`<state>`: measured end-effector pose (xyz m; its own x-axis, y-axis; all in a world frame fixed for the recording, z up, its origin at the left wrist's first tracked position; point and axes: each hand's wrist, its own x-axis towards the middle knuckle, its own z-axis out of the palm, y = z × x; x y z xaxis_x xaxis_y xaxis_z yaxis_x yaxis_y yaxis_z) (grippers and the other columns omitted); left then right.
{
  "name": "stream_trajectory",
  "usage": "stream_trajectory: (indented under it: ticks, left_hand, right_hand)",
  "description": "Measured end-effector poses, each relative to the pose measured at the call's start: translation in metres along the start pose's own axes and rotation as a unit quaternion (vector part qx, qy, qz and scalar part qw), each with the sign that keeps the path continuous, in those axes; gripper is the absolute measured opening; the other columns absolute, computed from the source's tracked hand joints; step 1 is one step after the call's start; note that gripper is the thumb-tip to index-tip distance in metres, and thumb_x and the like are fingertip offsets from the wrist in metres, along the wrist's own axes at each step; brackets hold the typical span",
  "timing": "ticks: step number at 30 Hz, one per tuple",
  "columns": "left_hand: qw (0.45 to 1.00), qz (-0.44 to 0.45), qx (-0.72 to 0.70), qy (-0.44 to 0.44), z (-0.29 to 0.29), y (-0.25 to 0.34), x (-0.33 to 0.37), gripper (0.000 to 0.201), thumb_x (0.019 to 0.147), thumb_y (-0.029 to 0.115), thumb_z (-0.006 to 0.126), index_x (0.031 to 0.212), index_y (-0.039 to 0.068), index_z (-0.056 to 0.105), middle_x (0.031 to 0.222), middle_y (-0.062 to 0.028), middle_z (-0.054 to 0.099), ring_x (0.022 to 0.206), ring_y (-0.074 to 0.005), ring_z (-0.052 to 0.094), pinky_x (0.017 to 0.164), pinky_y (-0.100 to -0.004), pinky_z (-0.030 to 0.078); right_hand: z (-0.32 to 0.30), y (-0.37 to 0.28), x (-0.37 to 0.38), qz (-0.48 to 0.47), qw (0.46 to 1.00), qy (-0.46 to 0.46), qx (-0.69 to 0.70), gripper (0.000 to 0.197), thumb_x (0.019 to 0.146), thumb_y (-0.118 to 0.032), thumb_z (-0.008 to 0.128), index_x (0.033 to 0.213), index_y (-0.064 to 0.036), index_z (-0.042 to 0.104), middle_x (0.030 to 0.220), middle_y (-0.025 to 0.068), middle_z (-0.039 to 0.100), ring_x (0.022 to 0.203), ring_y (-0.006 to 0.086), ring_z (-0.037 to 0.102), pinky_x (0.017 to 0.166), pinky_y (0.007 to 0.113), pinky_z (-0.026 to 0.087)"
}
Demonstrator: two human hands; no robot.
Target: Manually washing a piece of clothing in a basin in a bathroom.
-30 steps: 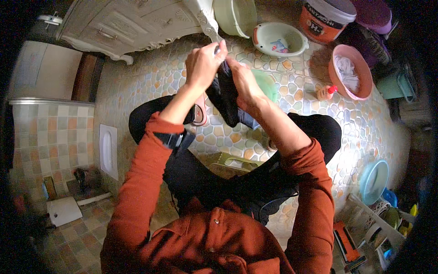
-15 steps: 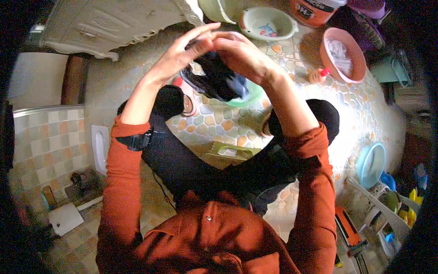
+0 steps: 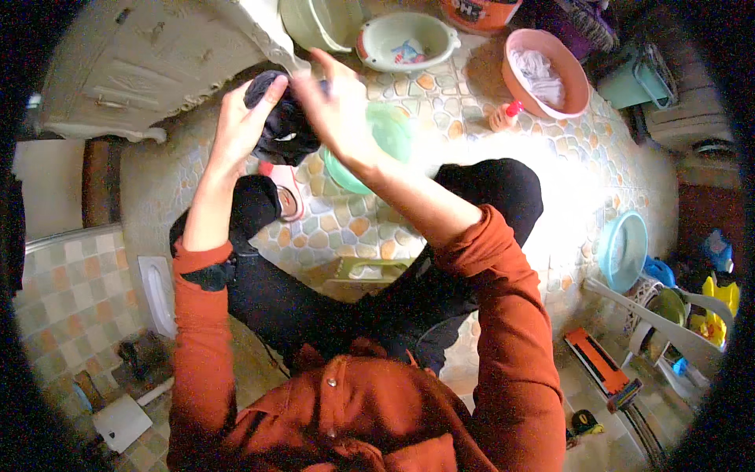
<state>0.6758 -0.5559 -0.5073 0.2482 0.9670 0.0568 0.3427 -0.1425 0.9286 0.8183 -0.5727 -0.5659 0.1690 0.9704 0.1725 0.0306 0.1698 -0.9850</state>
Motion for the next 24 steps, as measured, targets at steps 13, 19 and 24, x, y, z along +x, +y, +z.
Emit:
stream_trajectory:
  ticks: [13, 19, 24]
  left_hand:
    - [0.92, 0.217, 0.322, 0.059, 0.056, 0.002, -0.034, 0.031, 0.084, 0.036, 0.064, 0.074, 0.006, 0.061, 0.056, -0.0181, 0.056, 0.052, -0.0322, 0.059, 0.051, -0.0383, 0.046]
    - [0.928, 0.169, 0.3, 0.145, 0.073, 0.003, -0.019, 0.031, 0.086, 0.035, 0.059, 0.073, 0.007, 0.062, 0.057, -0.0154, 0.058, 0.054, -0.0342, 0.06, 0.05, -0.0405, 0.046]
    - [0.911, 0.191, 0.344, 0.124, 0.079, 0.009, -0.011, 0.03, 0.085, 0.033, 0.06, 0.067, 0.008, 0.063, 0.054, -0.0172, 0.057, 0.052, -0.0352, 0.06, 0.048, -0.0419, 0.047]
  right_hand:
    - [-0.004, 0.011, -0.008, 0.351, 0.783, -0.122, 0.499, 0.03, 0.093, -0.038, 0.046, 0.086, -0.0121, 0.059, 0.077, 0.0026, 0.06, 0.068, 0.0165, 0.057, 0.062, 0.033, 0.047]
    - [-0.009, 0.015, 0.002, 0.278, 0.87, -0.037, 0.406, 0.019, 0.093, -0.024, 0.044, 0.084, -0.0125, 0.056, 0.073, 0.0004, 0.056, 0.064, 0.013, 0.054, 0.055, 0.031, 0.044]
    - [-0.007, 0.044, -0.005, 0.263, 0.801, -0.065, 0.534, 0.024, 0.094, -0.024, 0.038, 0.083, -0.0121, 0.056, 0.074, 0.003, 0.058, 0.066, 0.0183, 0.056, 0.062, 0.034, 0.047]
